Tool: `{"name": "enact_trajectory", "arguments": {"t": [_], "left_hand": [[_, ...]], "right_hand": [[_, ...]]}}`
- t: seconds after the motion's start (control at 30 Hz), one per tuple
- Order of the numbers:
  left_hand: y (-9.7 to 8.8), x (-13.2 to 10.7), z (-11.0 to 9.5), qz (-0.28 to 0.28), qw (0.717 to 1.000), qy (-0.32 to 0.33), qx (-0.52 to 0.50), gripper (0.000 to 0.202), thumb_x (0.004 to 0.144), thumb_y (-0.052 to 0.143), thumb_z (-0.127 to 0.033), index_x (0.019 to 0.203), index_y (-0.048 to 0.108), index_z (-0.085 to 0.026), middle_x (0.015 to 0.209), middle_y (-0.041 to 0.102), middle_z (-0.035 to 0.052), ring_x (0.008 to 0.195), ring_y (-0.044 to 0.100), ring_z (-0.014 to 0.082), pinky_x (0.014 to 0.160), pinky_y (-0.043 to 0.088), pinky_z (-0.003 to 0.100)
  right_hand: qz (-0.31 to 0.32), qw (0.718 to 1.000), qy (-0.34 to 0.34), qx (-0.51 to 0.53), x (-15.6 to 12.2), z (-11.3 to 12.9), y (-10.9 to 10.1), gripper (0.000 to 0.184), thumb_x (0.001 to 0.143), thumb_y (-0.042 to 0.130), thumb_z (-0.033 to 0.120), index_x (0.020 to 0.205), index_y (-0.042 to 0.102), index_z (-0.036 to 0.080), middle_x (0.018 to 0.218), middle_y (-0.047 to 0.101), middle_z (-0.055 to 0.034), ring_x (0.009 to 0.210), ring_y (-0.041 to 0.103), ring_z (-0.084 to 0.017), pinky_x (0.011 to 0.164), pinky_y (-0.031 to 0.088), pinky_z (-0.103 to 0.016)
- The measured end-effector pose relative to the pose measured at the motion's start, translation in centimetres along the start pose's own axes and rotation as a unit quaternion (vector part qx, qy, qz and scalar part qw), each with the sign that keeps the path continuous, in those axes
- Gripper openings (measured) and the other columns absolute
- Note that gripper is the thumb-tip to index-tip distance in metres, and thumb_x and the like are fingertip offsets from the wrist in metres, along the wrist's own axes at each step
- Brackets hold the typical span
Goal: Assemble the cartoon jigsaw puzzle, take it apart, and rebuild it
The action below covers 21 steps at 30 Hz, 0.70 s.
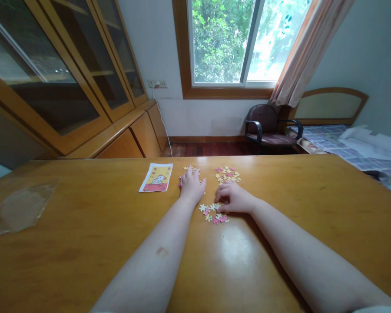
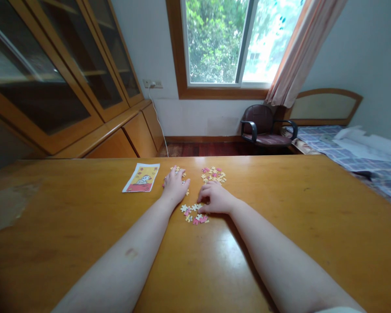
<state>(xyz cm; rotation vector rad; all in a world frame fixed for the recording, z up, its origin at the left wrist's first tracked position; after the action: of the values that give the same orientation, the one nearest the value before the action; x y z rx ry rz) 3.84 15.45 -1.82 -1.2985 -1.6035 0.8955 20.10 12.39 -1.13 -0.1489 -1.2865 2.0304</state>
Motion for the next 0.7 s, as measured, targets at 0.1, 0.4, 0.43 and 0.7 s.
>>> {"name": "enact_trajectory", "arguments": {"t": [0.1, 0.4, 0.43, 0.7], "left_hand": [[-0.1, 0.0, -0.1, 0.003, 1.0, 0.0, -0.009, 0.048, 0.084, 0.05, -0.036, 0.128, 0.054, -0.018, 0.15, 0.035, 0.0153, 0.137, 0.035, 0.0301, 0.113, 0.028, 0.044], [0.1, 0.2, -0.1, -0.002, 1.0, 0.021, -0.019, 0.041, 0.083, 0.051, -0.032, 0.121, 0.06, -0.02, 0.142, 0.047, 0.0111, 0.132, 0.041, 0.0264, 0.112, 0.031, 0.041], [0.1, 0.2, -0.2, 0.001, 0.999, 0.027, -0.02, 0.039, 0.083, 0.051, -0.031, 0.12, 0.061, -0.02, 0.14, 0.049, 0.0106, 0.132, 0.041, 0.0261, 0.112, 0.031, 0.041], [0.5, -0.1, -0.7, 0.025, 0.997, 0.068, -0.018, 0.041, 0.082, 0.054, -0.031, 0.121, 0.06, -0.021, 0.14, 0.049, 0.0089, 0.133, 0.038, 0.0252, 0.114, 0.026, 0.041]], "right_hand": [[-0.002, 1.0, 0.005, -0.016, 0.0, 0.1, 0.0, 0.024, 0.064, 0.082, 0.042, 0.074, 0.072, 0.022, 0.079, 0.068, -0.0022, 0.08, 0.06, -0.018, 0.087, 0.041, -0.037], [-0.116, 0.989, 0.07, -0.06, -0.1, -2.1, -0.6, 0.01, 0.078, 0.073, 0.031, 0.072, 0.074, 0.023, 0.072, 0.071, -0.002, 0.073, 0.059, -0.016, 0.078, 0.04, -0.032], [-0.111, 0.988, 0.073, -0.078, -0.1, -2.2, -0.5, 0.008, 0.08, 0.072, 0.03, 0.076, 0.075, 0.024, 0.074, 0.071, -0.0021, 0.075, 0.059, -0.016, 0.078, 0.039, -0.032], [-0.018, 0.996, 0.019, -0.091, 0.2, 0.7, 0.2, 0.02, 0.087, 0.062, 0.034, 0.102, 0.074, 0.029, 0.098, 0.069, -0.0053, 0.092, 0.054, -0.021, 0.089, 0.035, -0.04]]}}
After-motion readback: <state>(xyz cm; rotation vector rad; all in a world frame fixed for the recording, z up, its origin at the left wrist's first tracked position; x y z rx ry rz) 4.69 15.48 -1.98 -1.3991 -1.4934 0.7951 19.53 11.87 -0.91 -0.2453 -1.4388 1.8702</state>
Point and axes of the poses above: each hand's wrist, its own x-axis towards the middle knuckle, its own y-axis out of the palm, z = x × y, the point moved 5 cm from there along x, towards the middle knuckle
